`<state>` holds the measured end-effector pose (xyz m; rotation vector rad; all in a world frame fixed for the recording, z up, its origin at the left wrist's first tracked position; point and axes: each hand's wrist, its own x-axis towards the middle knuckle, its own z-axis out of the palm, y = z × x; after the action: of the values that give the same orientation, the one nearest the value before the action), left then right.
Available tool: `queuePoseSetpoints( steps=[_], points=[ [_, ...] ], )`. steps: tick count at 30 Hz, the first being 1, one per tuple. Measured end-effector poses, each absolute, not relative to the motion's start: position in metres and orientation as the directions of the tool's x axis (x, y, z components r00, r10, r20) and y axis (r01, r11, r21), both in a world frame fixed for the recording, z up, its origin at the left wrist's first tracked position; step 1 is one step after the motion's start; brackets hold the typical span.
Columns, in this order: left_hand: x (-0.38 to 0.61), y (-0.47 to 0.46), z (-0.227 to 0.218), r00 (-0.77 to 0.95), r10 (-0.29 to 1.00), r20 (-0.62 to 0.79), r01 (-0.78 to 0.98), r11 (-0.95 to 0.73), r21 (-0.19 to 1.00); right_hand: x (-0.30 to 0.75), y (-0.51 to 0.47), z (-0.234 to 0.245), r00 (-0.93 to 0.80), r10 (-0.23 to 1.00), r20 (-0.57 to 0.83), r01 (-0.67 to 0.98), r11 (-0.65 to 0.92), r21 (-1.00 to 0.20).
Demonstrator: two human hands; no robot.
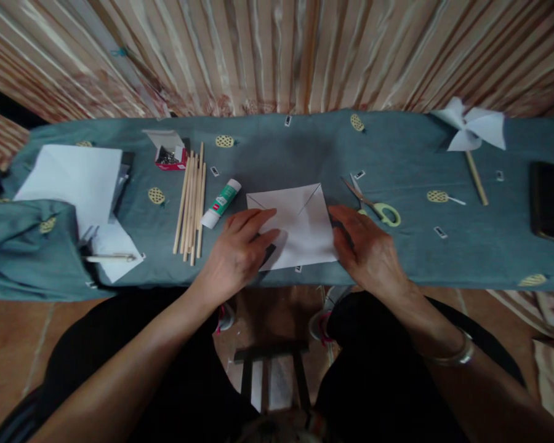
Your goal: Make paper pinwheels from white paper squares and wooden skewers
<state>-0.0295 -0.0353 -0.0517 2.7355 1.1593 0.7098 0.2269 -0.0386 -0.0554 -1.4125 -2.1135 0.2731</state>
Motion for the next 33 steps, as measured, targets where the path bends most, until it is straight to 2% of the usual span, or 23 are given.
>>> queuePoseSetpoints(
  steps=[3,8,13,18,22,28,33],
  points=[
    [-0.014,-0.046,-0.049,0.648,0.661,0.378,0.609,-0.748,0.264,0.225,-0.039,-0.055,-0.284,0.893,0.350,0.776,0.428,-0.463],
    [0.005,-0.052,-0.052,0.734,0.635,0.242,0.603,-0.773,0.199,0.222,-0.040,-0.055,-0.313,0.887,0.339,0.765,0.447,-0.464],
    [0.007,-0.051,-0.051,0.746,0.618,0.247,0.604,-0.785,0.139,0.234,-0.040,-0.056,-0.333,0.888,0.317,0.739,0.455,-0.497],
    [0.001,-0.060,-0.047,0.702,0.643,0.305,0.608,-0.765,0.213,0.256,-0.041,-0.050,-0.424,0.885,0.192,0.671,0.450,-0.589],
    [-0.003,-0.069,-0.046,0.700,0.624,0.348,0.574,-0.781,0.244,0.259,-0.047,-0.042,-0.488,0.869,0.076,0.579,0.388,-0.717],
    [-0.004,-0.073,-0.045,0.724,0.613,0.316,0.548,-0.790,0.276,0.247,-0.049,-0.041,-0.512,0.851,0.115,0.440,0.375,-0.816],
    [-0.003,-0.073,-0.047,0.735,0.609,0.296,0.544,-0.792,0.278,0.240,-0.047,-0.048,-0.464,0.882,0.082,0.448,0.313,-0.837]
  ],
)
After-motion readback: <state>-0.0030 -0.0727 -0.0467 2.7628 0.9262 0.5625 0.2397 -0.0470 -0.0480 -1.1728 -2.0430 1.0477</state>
